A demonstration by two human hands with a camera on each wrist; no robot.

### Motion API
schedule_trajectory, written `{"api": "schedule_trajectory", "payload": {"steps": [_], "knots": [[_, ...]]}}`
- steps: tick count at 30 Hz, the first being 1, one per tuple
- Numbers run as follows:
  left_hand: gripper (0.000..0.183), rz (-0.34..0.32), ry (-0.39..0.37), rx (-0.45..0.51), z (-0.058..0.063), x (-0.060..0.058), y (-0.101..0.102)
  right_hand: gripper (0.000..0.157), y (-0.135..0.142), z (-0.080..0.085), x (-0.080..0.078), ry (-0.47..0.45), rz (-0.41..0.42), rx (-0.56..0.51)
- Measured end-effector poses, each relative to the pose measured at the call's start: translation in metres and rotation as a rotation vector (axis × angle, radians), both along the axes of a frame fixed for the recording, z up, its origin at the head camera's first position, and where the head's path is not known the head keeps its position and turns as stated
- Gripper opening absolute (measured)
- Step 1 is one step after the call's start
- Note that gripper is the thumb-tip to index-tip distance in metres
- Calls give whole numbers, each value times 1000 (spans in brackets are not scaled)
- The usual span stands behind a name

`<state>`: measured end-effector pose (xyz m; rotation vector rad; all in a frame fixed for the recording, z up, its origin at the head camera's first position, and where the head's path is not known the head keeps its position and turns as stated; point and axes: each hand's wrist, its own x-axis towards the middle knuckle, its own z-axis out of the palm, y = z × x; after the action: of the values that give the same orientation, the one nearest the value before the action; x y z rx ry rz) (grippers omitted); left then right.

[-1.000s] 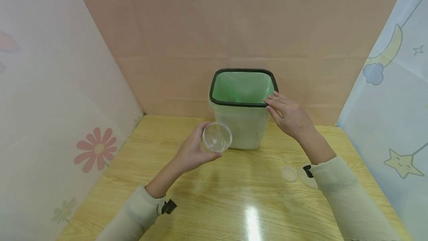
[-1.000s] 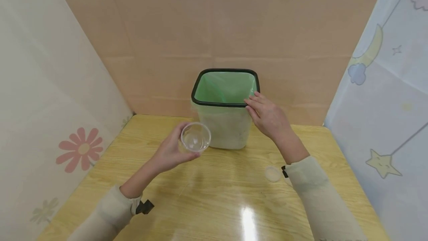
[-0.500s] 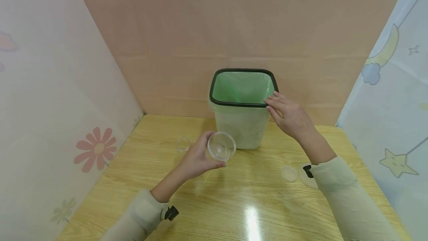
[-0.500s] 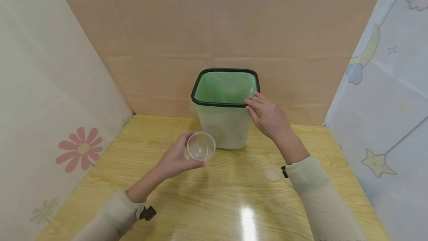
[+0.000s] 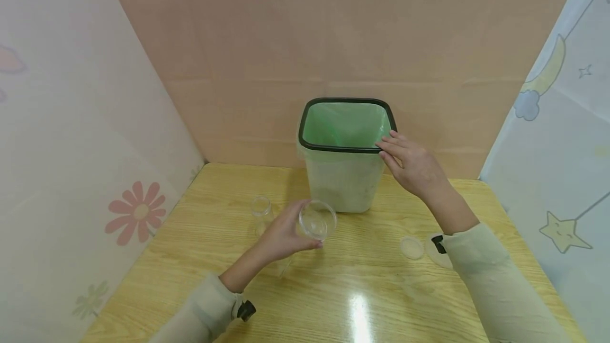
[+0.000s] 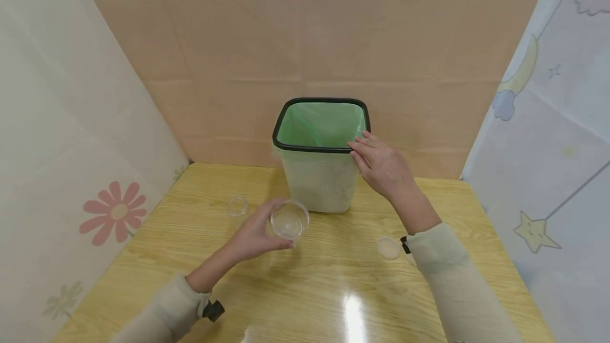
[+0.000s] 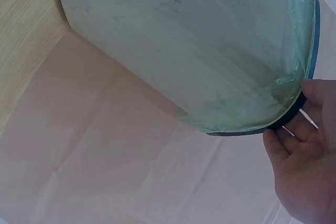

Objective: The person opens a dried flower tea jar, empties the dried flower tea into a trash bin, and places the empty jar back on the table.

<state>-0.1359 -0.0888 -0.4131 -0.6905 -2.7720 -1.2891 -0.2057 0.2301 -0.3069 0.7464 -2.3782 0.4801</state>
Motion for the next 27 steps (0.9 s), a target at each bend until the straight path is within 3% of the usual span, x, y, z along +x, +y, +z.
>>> {"api": "schedule_trajectory", "payload": {"steps": [8, 17, 27], "knots": [[104, 12, -27, -8, -16, -3, 2, 29, 1, 0, 1, 3, -3, 3], [96, -46, -76, 32, -33, -5, 10, 29, 3, -2, 0, 23, 4, 7], [97, -54, -131, -26, -44, -2, 23, 30, 3, -3, 0, 13, -10, 11]]}}
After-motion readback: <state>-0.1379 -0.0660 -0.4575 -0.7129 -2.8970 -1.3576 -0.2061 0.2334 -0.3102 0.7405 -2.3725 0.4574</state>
